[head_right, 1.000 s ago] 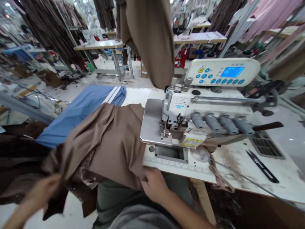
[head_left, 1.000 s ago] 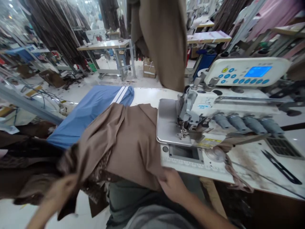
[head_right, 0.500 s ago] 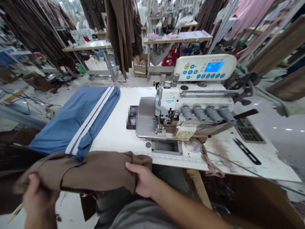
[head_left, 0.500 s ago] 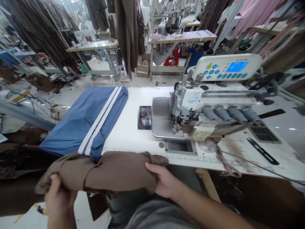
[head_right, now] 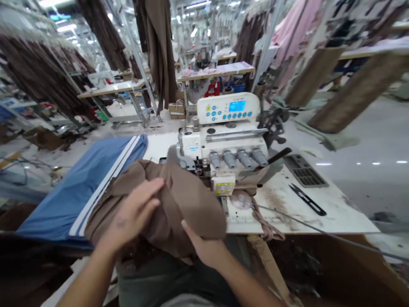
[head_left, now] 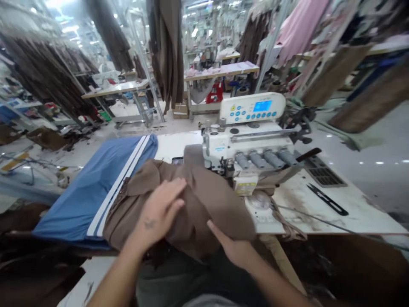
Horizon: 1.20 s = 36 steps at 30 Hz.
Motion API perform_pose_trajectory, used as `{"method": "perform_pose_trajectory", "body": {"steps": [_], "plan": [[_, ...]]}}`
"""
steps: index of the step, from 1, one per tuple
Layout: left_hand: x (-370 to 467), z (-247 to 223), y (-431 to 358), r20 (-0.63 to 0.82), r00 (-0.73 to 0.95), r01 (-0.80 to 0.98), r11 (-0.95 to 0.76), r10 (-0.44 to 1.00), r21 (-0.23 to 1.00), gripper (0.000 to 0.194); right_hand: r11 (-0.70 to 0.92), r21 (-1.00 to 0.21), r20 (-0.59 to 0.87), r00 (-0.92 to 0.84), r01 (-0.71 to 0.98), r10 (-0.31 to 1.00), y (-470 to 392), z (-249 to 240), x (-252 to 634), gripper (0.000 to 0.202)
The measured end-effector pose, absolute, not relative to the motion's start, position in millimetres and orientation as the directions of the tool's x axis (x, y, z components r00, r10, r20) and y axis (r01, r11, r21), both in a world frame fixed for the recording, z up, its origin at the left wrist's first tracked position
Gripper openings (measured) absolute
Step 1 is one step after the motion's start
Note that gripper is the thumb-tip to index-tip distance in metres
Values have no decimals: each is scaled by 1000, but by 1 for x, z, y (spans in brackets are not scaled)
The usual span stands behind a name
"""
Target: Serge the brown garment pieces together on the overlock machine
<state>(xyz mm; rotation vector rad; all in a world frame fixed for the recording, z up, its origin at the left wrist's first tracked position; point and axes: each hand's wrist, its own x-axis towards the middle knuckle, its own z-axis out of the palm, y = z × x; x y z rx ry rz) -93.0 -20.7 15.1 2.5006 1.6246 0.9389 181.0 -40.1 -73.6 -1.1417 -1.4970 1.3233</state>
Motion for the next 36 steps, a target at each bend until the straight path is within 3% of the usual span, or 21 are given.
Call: {"method": "perform_pose_trajectory", "body": {"steps": [2,4,6,8,11,17,20,23,26,29,33,35,36], "plan": [[-62,-18,-27,497,353,771,-547,793,325,52,156,-979,91,-407,129,909,-38,-70,177,47],[-52,-41,-31,600,266,757,-549,754,354,55,327,-938,211,-565,111,798,-35,-66,179,35],[-56,-52,-31,654,180,754,-530,734,388,48,438,-894,287,-635,91,717,-33,-67,185,37],[-62,-53,-28,656,158,753,-520,738,404,36,460,-886,323,-631,59,705,-34,-72,190,48],[-61,-48,-24,637,170,755,-515,752,406,34,429,-903,356,-587,-16,727,-37,-82,195,58],[-39,-25,-14,577,280,792,-524,767,312,35,451,-893,420,-342,11,840,-38,-87,197,49],[-39,-7,7,511,118,744,-417,851,522,29,507,-857,479,-216,97,851,-42,-88,197,38],[-45,13,33,335,34,677,-268,942,686,31,585,-798,541,-254,148,802,-47,-86,205,38],[-54,32,35,289,225,714,-359,930,601,22,635,-769,546,-439,75,714,-47,-75,222,38],[-60,48,-4,399,344,639,-524,850,563,10,610,-791,511,-601,-49,614,-45,-63,236,43],[-59,59,-64,432,442,590,-618,786,520,11,425,-905,386,-440,-12,811,-47,-55,221,69],[-56,62,-78,399,504,589,-643,766,490,21,306,-948,304,-512,-82,803,-49,-50,198,76],[-56,63,-82,391,522,580,-652,758,489,25,243,-961,274,-575,-132,771,-49,-49,186,68]]}}
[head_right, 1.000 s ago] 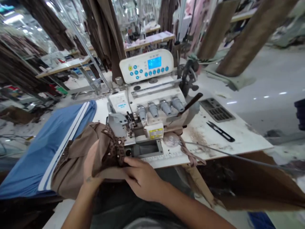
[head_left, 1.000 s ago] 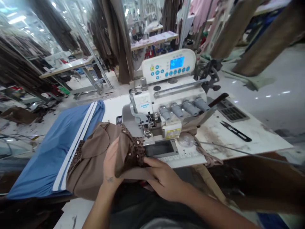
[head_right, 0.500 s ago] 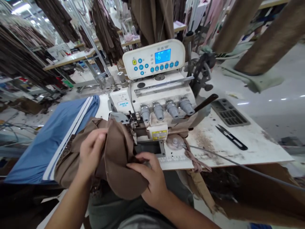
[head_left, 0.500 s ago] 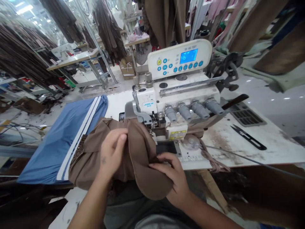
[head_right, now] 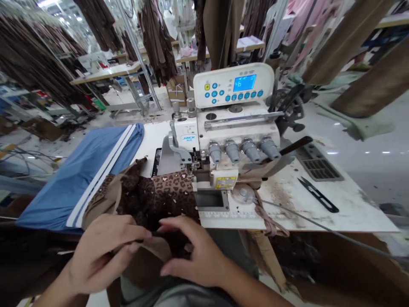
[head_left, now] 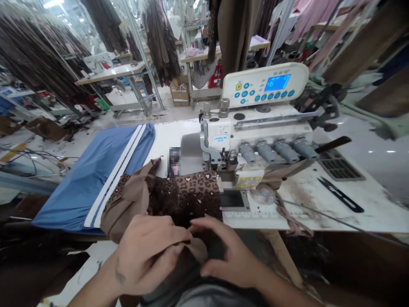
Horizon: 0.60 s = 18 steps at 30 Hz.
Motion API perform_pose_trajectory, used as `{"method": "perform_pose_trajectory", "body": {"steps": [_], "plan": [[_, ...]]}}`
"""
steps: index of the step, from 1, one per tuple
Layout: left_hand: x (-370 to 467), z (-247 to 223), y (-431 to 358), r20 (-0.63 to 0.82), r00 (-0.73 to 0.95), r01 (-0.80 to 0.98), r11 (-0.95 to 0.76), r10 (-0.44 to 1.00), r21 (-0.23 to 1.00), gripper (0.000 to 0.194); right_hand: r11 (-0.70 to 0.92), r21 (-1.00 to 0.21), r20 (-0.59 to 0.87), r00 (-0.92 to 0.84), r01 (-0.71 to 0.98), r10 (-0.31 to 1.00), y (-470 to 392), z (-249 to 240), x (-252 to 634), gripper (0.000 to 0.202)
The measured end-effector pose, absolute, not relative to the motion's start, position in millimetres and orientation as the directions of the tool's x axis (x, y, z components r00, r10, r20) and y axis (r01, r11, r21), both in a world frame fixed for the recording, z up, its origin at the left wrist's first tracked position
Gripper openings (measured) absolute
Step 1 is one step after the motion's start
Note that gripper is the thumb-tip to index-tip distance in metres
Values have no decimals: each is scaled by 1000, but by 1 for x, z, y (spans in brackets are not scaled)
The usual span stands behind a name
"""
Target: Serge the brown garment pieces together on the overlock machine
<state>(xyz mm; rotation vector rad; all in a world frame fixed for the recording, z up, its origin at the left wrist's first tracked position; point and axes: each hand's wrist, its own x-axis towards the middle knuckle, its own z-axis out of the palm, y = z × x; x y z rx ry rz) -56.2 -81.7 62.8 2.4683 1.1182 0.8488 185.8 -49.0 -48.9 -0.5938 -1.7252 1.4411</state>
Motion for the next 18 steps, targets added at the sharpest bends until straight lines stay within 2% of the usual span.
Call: {"method": "perform_pose_trajectory", "body": {"steps": [2,4,8,10,12,13,15,18], "plan": [[-60,66,-86,391,500,582,-635,772,509,23,129,-970,235,-653,-207,719,-50,-49,163,52],[-69,73,-89,400,461,586,-610,792,533,16,85,-972,211,-663,-217,718,-53,-55,146,51],[-105,88,-96,465,401,612,-608,789,505,14,100,-993,118,-687,-66,717,-64,-80,130,39],[-127,91,-98,405,383,677,-551,830,488,12,110,-994,87,-659,-7,747,-69,-90,128,36],[-148,87,-98,294,403,707,-499,867,502,7,203,-979,149,-595,24,790,-70,-92,129,30],[-157,82,-99,277,418,694,-501,865,517,15,291,-956,217,-564,43,797,-69,-91,131,28],[-171,70,-101,367,420,629,-558,830,541,32,494,-863,368,-536,108,760,-66,-87,135,29],[-181,53,-105,508,359,568,-615,783,547,35,679,-697,494,-531,232,688,-61,-81,141,30]]}}
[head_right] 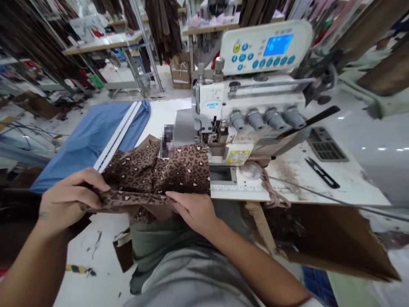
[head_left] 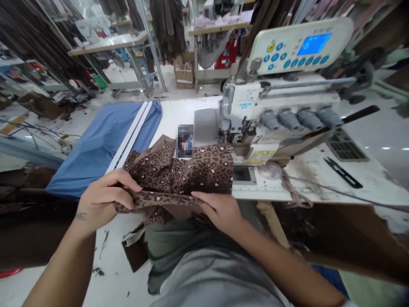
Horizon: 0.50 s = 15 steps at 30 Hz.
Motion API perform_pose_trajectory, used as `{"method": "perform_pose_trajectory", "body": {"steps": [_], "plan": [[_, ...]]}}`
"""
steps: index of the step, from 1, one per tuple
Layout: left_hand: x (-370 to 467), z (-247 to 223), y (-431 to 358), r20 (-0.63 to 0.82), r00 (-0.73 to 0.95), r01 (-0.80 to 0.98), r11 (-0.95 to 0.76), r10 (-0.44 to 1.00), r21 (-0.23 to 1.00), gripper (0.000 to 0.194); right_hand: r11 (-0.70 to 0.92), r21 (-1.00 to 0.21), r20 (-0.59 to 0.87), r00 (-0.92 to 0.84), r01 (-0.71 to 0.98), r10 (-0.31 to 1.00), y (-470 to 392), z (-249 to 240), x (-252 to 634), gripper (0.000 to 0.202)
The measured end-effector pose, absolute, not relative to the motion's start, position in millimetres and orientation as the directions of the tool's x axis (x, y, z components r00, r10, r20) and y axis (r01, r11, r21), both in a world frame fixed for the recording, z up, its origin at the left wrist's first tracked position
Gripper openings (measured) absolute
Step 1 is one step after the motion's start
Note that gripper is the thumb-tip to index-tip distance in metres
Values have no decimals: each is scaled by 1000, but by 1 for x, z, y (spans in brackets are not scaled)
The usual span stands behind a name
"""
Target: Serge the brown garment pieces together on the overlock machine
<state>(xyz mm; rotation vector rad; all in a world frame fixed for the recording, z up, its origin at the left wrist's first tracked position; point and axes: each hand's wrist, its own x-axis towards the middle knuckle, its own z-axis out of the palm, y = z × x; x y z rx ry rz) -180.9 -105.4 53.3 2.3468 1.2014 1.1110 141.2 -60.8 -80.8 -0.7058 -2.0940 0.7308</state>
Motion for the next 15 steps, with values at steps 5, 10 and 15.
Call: {"method": "perform_pose_trajectory", "body": {"steps": [5,10,15], "plan": [[-184,42,-107,549,350,547,-641,759,538,38,753,-571,569,-504,327,650,-62,-80,144,30],[-181,35,-106,632,235,495,-650,739,576,11,755,-585,582,-494,297,646,-64,-78,138,30],[-177,32,-108,534,205,523,-553,820,648,17,649,-749,555,-413,131,723,-63,-73,129,18]]}}
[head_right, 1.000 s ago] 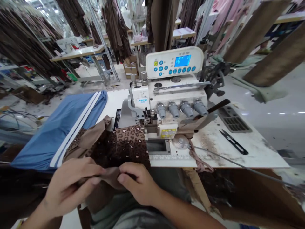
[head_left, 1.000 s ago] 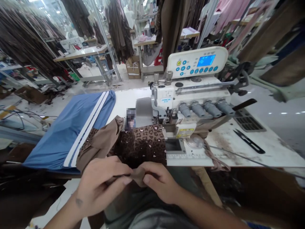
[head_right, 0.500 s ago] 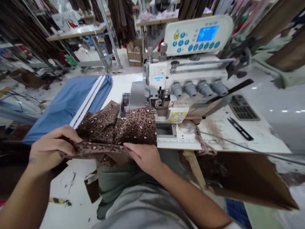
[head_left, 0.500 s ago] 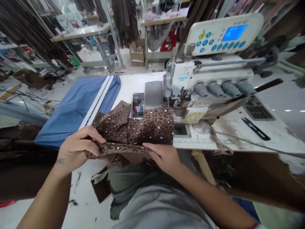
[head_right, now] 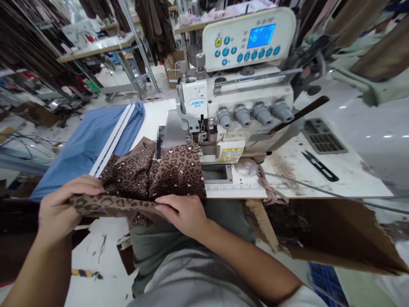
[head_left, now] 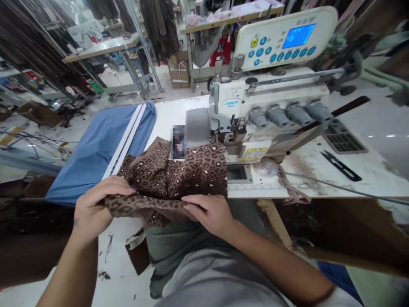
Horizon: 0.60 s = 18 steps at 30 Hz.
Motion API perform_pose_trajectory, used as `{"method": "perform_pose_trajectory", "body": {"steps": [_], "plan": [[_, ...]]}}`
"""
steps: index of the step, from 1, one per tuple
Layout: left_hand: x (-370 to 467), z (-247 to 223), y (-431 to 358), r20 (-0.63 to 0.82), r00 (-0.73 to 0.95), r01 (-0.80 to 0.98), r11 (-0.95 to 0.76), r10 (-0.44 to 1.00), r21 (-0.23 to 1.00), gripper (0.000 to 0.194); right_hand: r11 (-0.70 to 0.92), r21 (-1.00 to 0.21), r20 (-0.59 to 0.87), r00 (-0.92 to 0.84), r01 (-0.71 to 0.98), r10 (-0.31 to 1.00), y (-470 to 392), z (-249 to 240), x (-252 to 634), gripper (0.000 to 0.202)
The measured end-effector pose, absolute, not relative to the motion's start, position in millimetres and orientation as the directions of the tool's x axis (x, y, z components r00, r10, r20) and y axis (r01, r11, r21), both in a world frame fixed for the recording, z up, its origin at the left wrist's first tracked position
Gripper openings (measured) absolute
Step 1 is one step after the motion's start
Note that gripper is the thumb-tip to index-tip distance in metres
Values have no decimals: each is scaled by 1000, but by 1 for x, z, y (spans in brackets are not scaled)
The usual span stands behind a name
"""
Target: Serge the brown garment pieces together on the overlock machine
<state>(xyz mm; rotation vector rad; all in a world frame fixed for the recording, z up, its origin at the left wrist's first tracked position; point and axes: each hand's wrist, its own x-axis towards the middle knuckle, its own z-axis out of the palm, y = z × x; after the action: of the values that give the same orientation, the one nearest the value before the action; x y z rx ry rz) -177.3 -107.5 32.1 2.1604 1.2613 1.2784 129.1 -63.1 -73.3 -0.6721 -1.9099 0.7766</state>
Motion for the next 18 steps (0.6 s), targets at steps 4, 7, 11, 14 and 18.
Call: {"method": "perform_pose_trajectory", "body": {"steps": [4,7,11,14,18], "plan": [[-172,31,-107,464,182,533,-483,867,694,15,485,-871,484,-318,-79,816,-67,-76,130,17],[-167,30,-105,500,162,510,-506,851,695,17,264,-930,335,-293,-256,895,-71,-84,136,24],[-162,39,-104,498,221,526,-532,838,663,19,-40,-932,89,-334,-361,938,-73,-93,148,29],[-158,52,-105,469,274,561,-536,839,631,24,-161,-912,36,-466,-377,884,-70,-96,151,29],[-151,61,-105,423,350,582,-548,836,601,21,-40,-987,68,-625,-157,778,-68,-96,136,61]]}}
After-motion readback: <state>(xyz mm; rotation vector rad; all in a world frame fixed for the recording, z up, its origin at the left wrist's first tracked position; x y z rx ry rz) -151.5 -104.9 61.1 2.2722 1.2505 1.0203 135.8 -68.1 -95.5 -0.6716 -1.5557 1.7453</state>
